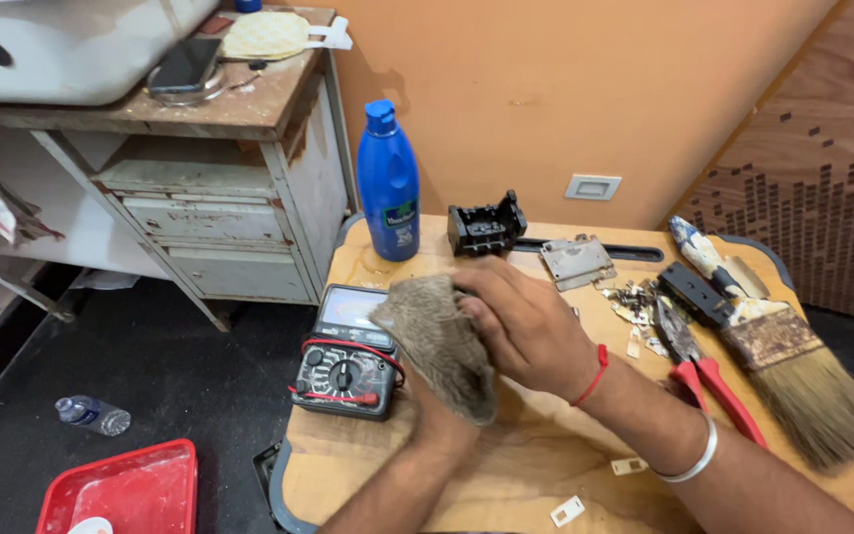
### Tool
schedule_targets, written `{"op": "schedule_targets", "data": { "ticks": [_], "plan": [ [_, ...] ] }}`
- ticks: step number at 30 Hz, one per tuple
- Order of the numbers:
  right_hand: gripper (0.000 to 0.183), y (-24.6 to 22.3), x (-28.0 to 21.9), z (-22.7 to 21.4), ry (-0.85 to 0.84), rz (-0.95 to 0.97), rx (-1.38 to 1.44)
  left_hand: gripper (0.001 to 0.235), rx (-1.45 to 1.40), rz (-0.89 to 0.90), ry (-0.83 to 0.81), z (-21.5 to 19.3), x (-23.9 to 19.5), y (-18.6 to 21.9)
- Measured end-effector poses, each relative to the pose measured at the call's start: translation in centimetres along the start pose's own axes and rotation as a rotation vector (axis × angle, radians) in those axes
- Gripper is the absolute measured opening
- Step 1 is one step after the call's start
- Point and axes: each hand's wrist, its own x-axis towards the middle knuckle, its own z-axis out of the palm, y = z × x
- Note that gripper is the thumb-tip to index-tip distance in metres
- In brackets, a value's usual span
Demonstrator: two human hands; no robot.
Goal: The person sands the surface of a small white plastic electrical component using a small piece of sandpaper.
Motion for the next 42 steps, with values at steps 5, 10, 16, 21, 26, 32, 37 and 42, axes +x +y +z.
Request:
{"op": "schedule_targets", "data": {
  "ticks": [5, 10, 16, 21, 26, 32, 37, 42],
  "plan": [
    [0.019, 1.5, -0.8, 1.4, 0.114, 0.187, -0.021, 0.066, 0.211, 0.399, -0.063, 0.5, -1.0, 0.9],
    [0.027, 3.8, -0.8, 1.6, 0.012, 0.391, 0.194, 0.027, 0.007, 0.200, -0.045, 0.6, -0.5, 2.1],
    [0.026, 7.9, -0.7, 0.2, -0.254, 0.384, 0.208, 0.015, 0.169, 0.266, -0.064, 0.8, 0.1, 3.6],
    [0.027, 9.4, 0.6, -2.8, 0.181, 0.749, 0.663, 0.024, -0.062, 0.075, -0.145, 0.5, -0.4, 5.5],
    [0.030, 6.9, 0.4, -3.3, 0.477, 0.894, 1.284, 0.033, -0.507, -0.307, -0.060, 0.8, 1.8, 4.7],
    [0.042, 3.2, -0.9, -3.0, -0.321, 0.393, 0.583, 0.036, -0.667, -0.218, 0.039, 0.2, 1.7, 2.2],
    [0.022, 1.6, -0.7, -0.5, -0.373, -0.041, 0.066, 0.042, -0.571, -0.249, 0.166, -0.3, 2.7, 1.1],
    [0.026, 1.2, -0.8, 1.8, -0.160, 0.000, -0.038, 0.053, -0.266, -0.238, 0.252, 0.3, 1.7, 0.6]
  ]
}}
